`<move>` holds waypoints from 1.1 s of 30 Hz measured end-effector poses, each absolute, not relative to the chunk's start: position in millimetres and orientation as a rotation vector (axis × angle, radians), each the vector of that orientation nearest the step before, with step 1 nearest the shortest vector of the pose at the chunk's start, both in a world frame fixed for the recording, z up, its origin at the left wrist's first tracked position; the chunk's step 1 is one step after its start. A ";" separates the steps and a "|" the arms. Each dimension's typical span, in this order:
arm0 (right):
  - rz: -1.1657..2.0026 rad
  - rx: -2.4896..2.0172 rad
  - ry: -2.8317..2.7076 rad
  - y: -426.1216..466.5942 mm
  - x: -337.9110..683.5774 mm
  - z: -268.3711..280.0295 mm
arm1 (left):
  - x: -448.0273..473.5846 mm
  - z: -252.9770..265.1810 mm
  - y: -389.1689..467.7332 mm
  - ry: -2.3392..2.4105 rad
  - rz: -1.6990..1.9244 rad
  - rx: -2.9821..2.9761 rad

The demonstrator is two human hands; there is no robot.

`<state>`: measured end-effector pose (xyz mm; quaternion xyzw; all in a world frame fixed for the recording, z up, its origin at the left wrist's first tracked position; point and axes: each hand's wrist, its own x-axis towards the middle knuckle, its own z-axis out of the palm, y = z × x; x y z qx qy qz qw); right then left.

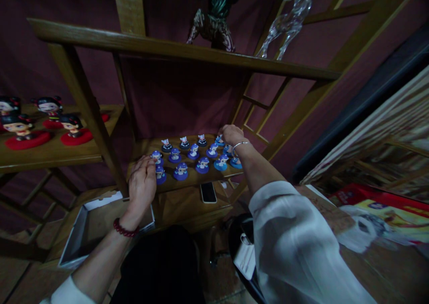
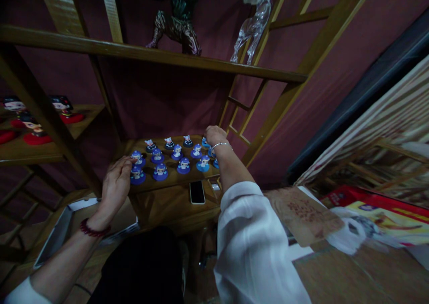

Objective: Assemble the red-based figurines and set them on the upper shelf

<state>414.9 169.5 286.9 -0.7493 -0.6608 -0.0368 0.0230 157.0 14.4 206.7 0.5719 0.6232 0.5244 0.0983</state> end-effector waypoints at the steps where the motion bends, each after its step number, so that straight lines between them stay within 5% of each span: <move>1: -0.115 -2.322 -2.048 169.5 414.8 286.8 | 157.0 206.8 14.4 1.842 1.553 1.696; 17: -0.312 -2.210 -2.116 143.2 403.2 309.7 | 155.3 202.8 14.2 1.860 1.586 1.724; 33: -0.080 -2.039 -2.656 125.5 381.1 306.7 | 152.9 200.7 14.5 1.875 1.587 1.718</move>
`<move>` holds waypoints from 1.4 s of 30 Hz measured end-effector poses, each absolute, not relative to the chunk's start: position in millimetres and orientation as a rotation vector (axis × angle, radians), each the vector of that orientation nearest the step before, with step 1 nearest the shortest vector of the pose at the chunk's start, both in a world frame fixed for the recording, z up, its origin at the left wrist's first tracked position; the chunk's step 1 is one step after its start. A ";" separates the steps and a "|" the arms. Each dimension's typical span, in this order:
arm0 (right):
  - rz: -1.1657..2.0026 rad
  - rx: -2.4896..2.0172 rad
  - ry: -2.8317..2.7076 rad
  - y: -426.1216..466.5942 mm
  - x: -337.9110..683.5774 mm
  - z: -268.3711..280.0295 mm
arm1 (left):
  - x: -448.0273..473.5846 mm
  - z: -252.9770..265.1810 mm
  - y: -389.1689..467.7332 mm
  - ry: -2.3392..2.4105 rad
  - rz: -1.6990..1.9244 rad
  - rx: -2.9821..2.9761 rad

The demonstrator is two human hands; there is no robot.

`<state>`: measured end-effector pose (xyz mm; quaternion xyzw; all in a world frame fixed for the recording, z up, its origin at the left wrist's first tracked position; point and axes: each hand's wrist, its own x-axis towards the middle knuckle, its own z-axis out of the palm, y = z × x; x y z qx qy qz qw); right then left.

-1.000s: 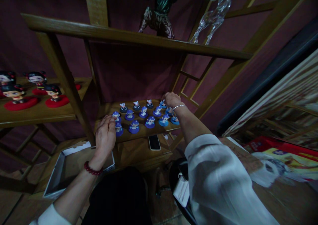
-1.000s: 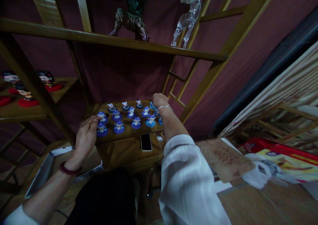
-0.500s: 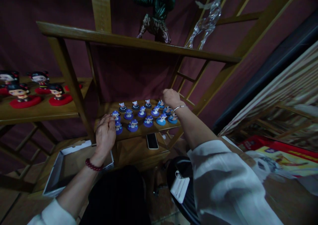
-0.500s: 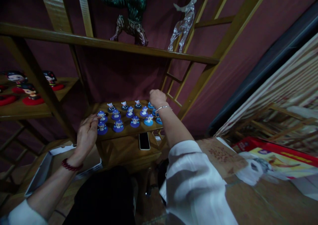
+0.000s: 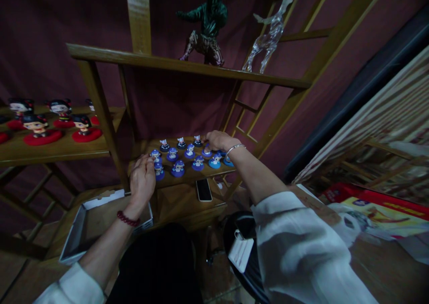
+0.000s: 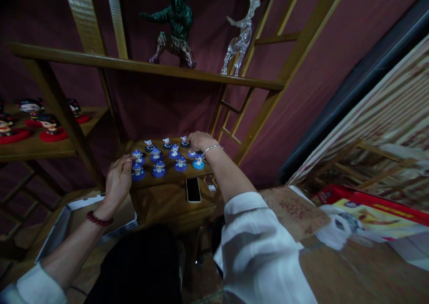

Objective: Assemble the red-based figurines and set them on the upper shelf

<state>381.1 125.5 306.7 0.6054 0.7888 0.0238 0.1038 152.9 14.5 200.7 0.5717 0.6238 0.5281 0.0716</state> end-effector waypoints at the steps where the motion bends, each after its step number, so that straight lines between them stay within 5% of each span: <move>1: 0.076 1.769 2.325 125.8 381.2 304.3 | 153.0 200.7 14.5 1.877 1.589 1.719; 42: 0.172 2.022 2.236 121.0 419.9 322.4 | 153.3 199.2 16.5 1.864 1.613 1.743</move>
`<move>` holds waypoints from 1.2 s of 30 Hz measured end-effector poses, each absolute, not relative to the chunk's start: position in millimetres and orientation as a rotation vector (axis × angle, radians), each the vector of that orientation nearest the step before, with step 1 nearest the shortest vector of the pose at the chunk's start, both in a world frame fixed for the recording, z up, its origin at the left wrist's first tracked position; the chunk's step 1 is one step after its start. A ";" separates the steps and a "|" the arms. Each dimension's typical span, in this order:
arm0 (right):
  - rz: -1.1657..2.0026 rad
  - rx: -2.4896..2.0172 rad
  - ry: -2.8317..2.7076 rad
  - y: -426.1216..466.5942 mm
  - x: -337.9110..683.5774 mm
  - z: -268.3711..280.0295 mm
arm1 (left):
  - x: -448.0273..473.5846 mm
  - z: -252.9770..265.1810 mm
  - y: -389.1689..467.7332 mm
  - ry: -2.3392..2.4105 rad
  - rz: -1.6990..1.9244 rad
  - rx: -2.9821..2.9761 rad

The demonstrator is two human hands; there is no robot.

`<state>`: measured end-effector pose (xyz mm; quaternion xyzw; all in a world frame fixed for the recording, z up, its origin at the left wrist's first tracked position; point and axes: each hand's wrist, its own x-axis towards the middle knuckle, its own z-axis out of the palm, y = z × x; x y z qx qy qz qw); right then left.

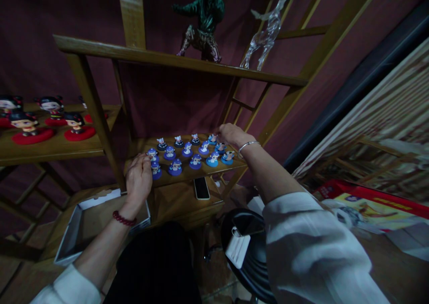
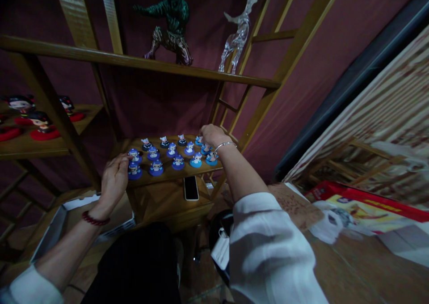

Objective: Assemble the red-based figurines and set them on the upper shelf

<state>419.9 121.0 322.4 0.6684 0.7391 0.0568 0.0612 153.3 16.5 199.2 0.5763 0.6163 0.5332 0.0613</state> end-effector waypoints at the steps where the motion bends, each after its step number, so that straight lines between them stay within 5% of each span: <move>1: 0.159 2.024 2.216 122.0 420.9 320.4 | 153.3 199.2 16.5 1.865 1.604 1.744; 36: 0.037 1.972 2.207 128.0 432.7 293.4 | 153.3 199.8 16.2 1.868 1.594 1.731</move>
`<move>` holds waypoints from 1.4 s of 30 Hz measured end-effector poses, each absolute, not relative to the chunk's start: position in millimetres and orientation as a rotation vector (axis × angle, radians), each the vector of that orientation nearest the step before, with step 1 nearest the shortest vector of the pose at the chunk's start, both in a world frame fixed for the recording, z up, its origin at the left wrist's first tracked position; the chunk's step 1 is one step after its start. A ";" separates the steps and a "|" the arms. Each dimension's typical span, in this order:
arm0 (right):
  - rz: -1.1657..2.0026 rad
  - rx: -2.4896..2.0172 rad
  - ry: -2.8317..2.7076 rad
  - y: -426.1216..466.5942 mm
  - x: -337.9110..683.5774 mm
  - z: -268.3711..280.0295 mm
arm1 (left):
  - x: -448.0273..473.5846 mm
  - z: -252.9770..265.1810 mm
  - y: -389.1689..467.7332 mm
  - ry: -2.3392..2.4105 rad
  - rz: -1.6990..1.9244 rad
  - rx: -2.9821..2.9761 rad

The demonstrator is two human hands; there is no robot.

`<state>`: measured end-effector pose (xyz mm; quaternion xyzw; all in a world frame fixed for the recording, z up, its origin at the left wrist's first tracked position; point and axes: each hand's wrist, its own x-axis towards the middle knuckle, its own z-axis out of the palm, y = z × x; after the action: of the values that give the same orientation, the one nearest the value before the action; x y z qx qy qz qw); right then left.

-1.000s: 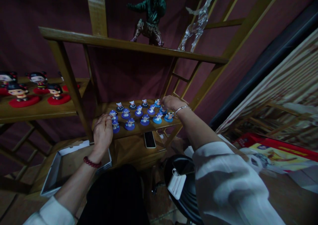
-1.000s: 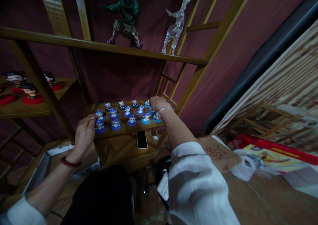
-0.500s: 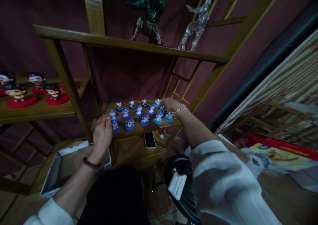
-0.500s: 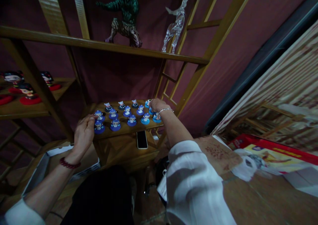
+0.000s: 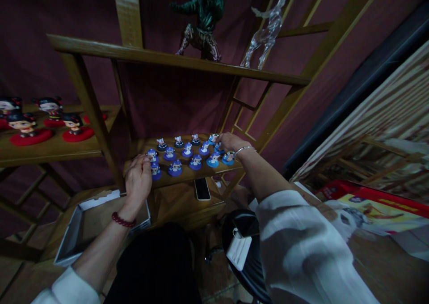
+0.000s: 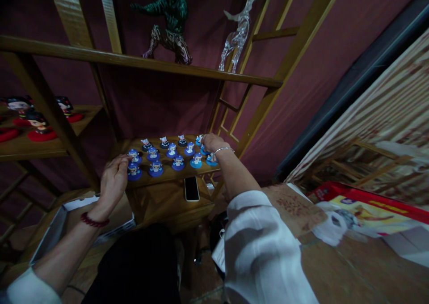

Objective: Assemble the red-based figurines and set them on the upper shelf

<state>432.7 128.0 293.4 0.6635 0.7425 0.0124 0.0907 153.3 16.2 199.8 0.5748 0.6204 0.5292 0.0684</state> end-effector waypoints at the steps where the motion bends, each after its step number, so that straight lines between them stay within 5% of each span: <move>1: 0.037 1.968 2.210 127.4 433.0 293.7 | 153.2 199.5 16.2 1.867 1.593 1.731; 18: 0.182 1.949 2.264 103.3 439.7 324.0 | 152.9 197.5 13.5 1.876 1.604 1.836; 33: 0.276 1.947 2.471 47.0 428.7 307.8 | 160.3 198.1 -24.7 1.550 2.044 2.238; 42: 0.274 1.823 2.740 33.5 415.4 282.3 | 189.7 156.5 -95.6 1.043 1.507 2.496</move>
<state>415.4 33.5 282.3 0.5502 0.8270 0.0827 -0.0803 189.7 -95.6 156.5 0.8059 0.3367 0.4865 0.0224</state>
